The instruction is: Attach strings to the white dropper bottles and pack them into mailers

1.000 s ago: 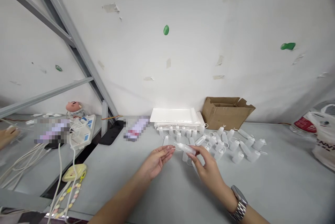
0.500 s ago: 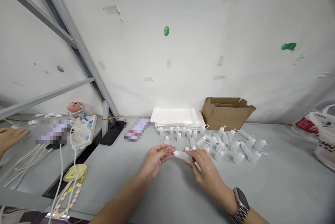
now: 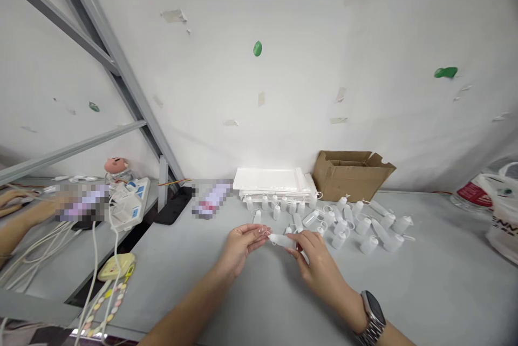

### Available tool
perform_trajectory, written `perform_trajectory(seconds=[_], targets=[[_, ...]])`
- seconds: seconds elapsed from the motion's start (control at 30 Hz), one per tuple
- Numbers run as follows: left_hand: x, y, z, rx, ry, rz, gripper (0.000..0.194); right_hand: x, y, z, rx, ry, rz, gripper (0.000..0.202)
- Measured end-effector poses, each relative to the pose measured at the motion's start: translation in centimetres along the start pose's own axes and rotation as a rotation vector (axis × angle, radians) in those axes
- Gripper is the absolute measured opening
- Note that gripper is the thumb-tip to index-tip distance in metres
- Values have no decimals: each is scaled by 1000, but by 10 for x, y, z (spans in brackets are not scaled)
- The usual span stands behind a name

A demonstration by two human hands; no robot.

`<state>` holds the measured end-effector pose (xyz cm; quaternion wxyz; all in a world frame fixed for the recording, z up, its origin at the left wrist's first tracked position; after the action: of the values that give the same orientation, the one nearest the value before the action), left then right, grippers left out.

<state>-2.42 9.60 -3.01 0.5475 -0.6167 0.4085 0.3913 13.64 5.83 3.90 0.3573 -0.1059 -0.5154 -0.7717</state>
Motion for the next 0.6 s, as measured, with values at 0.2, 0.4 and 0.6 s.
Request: perform_trajectory(seconds=[0.2,0.4,0.6], targets=[[1,1,1,12,-9,31,29,0,0,1,11,-20,17,17],[-2,1,0,7,-29,47,29,3,2,1,21,-11,11,16],[-5,-1,-2,-14,-28,90,28,5,1,-1,-8,57,-50,18]])
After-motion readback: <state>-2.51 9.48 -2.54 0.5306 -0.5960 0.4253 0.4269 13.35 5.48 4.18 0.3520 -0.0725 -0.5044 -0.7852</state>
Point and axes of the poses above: each hand's wrist, its own z-axis towards the middle knuckle, its own y-axis out of the back of the hand, x = y × z, the point moved 8 cm from there along z, towards the middle knuckle, and after that the axes turned 15 degrees about -y, right-handed, at the moved point
